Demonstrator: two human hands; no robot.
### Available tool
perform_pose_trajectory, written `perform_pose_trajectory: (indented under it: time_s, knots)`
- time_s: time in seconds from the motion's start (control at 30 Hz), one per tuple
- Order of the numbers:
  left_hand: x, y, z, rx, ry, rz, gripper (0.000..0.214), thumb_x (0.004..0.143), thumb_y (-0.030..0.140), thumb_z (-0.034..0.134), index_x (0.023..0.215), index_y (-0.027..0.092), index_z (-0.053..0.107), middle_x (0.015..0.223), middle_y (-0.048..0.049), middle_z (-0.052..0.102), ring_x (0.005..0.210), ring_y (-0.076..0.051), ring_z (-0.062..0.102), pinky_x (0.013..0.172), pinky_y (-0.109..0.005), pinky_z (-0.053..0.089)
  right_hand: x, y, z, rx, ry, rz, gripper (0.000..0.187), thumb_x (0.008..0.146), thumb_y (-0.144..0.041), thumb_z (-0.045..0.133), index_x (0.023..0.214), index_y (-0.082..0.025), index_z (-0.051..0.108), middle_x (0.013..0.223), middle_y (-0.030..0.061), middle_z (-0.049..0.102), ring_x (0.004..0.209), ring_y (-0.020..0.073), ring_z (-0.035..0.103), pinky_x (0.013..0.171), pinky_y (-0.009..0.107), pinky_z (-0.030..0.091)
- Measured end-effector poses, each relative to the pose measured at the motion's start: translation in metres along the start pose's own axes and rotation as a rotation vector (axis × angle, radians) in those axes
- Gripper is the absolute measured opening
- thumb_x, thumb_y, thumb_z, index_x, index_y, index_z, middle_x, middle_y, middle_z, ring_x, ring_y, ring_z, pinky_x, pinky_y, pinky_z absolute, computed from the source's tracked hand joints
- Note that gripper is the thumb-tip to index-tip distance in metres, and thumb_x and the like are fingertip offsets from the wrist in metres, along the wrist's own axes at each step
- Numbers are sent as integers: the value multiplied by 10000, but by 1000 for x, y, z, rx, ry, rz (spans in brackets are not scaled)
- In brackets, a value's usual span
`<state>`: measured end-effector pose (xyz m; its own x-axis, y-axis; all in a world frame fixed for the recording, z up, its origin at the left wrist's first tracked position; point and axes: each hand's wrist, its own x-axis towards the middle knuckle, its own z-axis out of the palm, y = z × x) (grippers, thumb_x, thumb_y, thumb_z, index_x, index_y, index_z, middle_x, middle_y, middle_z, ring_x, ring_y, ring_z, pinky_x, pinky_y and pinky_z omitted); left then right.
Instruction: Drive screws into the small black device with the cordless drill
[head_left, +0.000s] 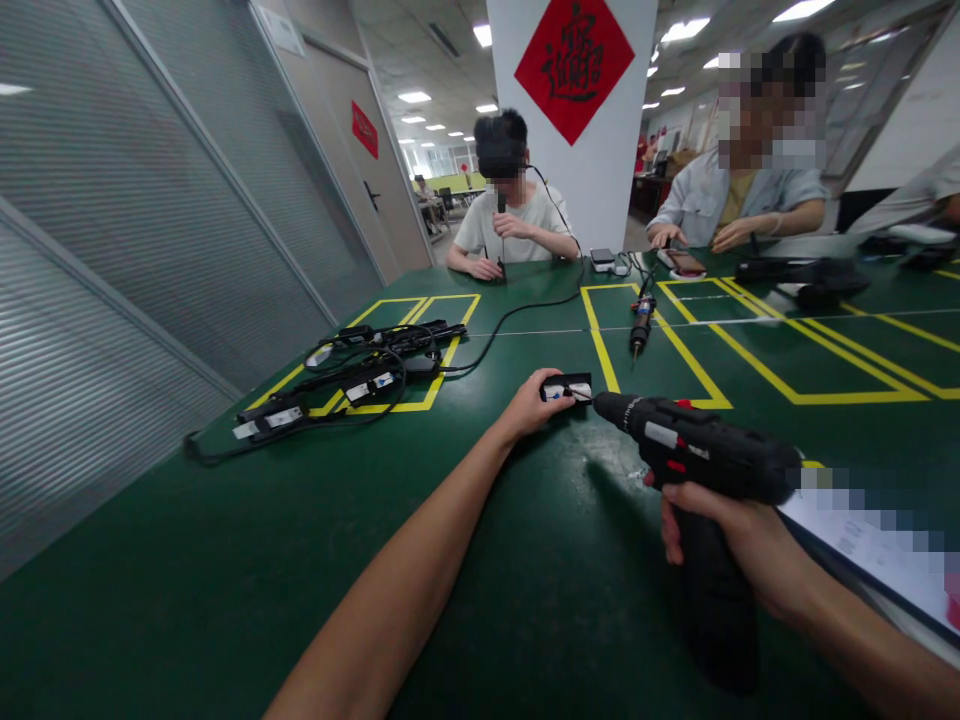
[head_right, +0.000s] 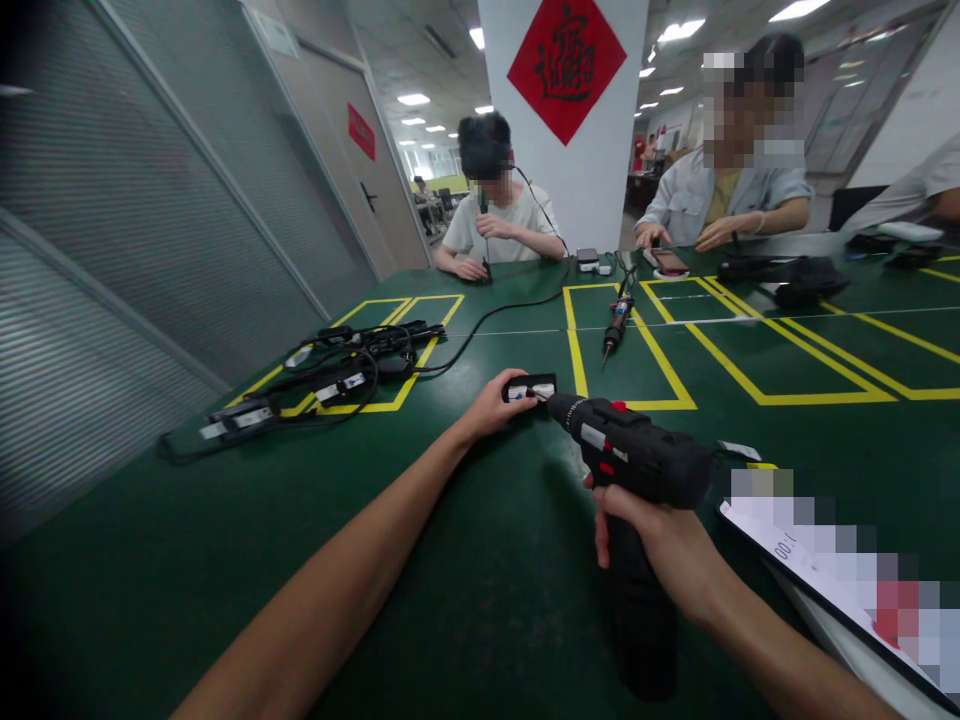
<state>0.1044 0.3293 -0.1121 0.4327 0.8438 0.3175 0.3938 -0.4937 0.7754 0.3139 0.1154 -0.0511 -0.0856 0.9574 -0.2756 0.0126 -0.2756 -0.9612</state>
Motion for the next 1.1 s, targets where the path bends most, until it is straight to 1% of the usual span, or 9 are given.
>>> perform_pose_trajectory:
  time_s: [0.37,0.5,0.57,0.6,0.73,0.8,0.9,1.03,1.1]
  knots:
    - [0,0,-2,-23,-20,0,535,683,408,658,1135,160,514,1081,-82,567,887,-170,551,763,-278,438,0,0,0,-2,-6,13,301,844,-392,518,671,-170,624,567,23,625,540,175,567,593,332,419]
    - [2,-2,-5,-32,-57,-2,543,668,423,668,1121,159,528,1051,-76,578,850,-162,556,733,-268,442,0,-1,1,27,9,5,225,840,-379,528,829,-182,637,581,11,631,539,179,571,586,331,417]
    - [3,-3,-5,-47,-65,-9,553,663,423,672,1125,157,526,1039,-75,582,833,-157,557,721,-264,444,0,-1,2,40,19,9,224,839,-374,530,931,-193,624,592,0,631,537,179,572,577,327,415]
    - [3,-4,-5,-56,-65,-12,557,663,422,671,1130,157,523,1037,-74,583,825,-154,557,715,-261,444,0,-2,2,40,19,8,226,840,-373,527,937,-191,622,594,-1,630,537,179,571,576,326,415]
    - [3,-4,-4,-80,-75,-21,547,670,412,664,1133,159,521,994,-65,593,783,-143,556,685,-252,442,0,-1,1,1,-6,0,277,851,-382,507,728,-165,628,578,18,625,550,174,566,592,322,417]
    - [3,-4,-4,-81,-83,-26,536,674,407,661,1129,159,523,976,-62,597,771,-140,556,676,-251,441,1,0,0,-5,-8,7,308,851,-391,505,673,-165,617,576,21,623,556,174,567,597,321,418]
    - [3,-3,-5,-72,-74,-29,535,668,402,668,1123,157,526,994,-67,595,782,-142,557,687,-254,442,1,1,-1,4,0,28,295,843,-400,516,705,-167,634,596,22,631,559,179,573,599,326,421]
    - [3,-2,-6,-68,-75,-33,554,659,400,676,1132,156,522,1019,-73,591,803,-148,560,701,-259,445,1,0,0,-2,23,34,289,834,-417,522,826,-165,665,607,19,632,544,185,572,585,331,422]
    - [3,-1,-7,-62,-76,-26,551,660,389,677,1135,155,522,1017,-73,591,815,-151,560,715,-263,445,1,-1,1,-23,25,30,299,832,-422,523,795,-163,668,594,21,631,542,187,572,591,334,425]
